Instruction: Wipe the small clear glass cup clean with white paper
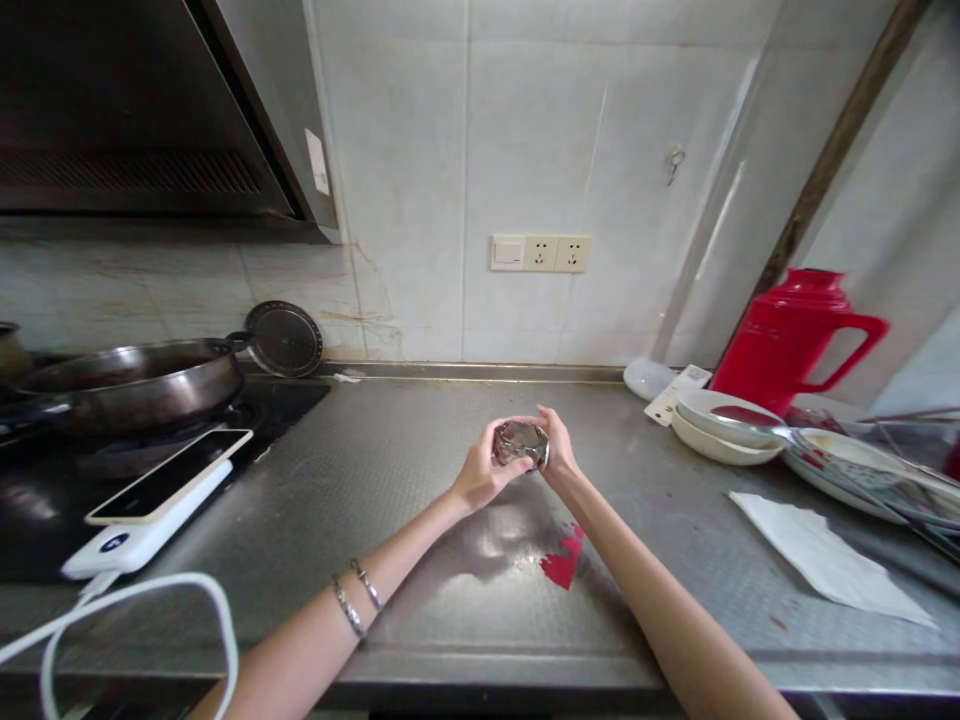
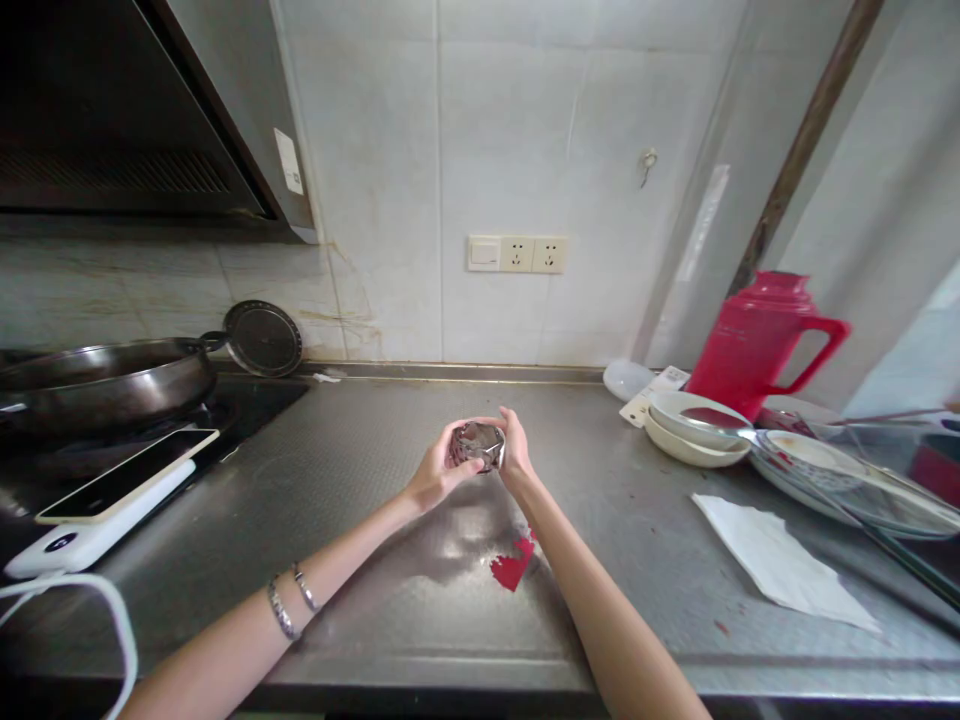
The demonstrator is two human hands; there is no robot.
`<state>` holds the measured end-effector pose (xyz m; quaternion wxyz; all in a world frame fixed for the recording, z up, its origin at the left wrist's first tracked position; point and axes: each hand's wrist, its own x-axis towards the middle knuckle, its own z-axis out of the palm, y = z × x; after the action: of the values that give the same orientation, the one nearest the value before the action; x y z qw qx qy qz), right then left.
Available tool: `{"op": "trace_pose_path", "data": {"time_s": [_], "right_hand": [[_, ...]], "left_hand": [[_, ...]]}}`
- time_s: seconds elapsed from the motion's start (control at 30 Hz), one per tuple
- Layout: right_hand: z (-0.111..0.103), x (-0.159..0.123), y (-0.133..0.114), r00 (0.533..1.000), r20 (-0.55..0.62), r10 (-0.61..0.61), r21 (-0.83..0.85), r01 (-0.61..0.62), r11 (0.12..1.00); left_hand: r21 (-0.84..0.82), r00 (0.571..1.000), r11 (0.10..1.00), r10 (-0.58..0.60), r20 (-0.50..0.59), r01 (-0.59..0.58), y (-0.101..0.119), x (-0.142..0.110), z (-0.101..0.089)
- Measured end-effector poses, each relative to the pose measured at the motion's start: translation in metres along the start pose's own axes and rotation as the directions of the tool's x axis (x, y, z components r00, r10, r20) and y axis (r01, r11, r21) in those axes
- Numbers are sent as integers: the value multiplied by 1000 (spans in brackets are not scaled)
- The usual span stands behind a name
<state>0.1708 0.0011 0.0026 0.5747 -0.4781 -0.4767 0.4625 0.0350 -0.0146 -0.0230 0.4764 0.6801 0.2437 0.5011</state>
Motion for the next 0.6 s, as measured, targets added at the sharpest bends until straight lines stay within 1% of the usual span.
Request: {"op": "trace_pose_path", "data": {"time_s": [0.1,0.17,0.23,0.33,0.4,0.53,0.6], "right_hand": [[0,-3,-2,988,114,99,147,-115,982],[0,-5,-5,979,172,113,161,-141,977],[0,-6,-6,977,184,106,167,-137,976],[0,-5,-5,983,161,85,190,-115,975],[1,-3,-1,991,120,57,188,-79,979],[4,1,11,998,5,-65,114,64,991],[7,1,16,993,-34,-109,88,112,990]], "left_hand": [[-25,1000,1000,-1,-13,1,-6,1,-1],[-46,1000,999,-12,-3,12,-9,2,-3],[-71,999,997,-26,22,27,-10,2,-4],[-97,998,994,-37,48,42,-8,3,-3],[-106,998,993,-40,39,44,-5,2,0],[-95,999,994,-51,-15,50,-3,1,5],[-54,997,998,-39,-71,36,-6,1,6]]}}
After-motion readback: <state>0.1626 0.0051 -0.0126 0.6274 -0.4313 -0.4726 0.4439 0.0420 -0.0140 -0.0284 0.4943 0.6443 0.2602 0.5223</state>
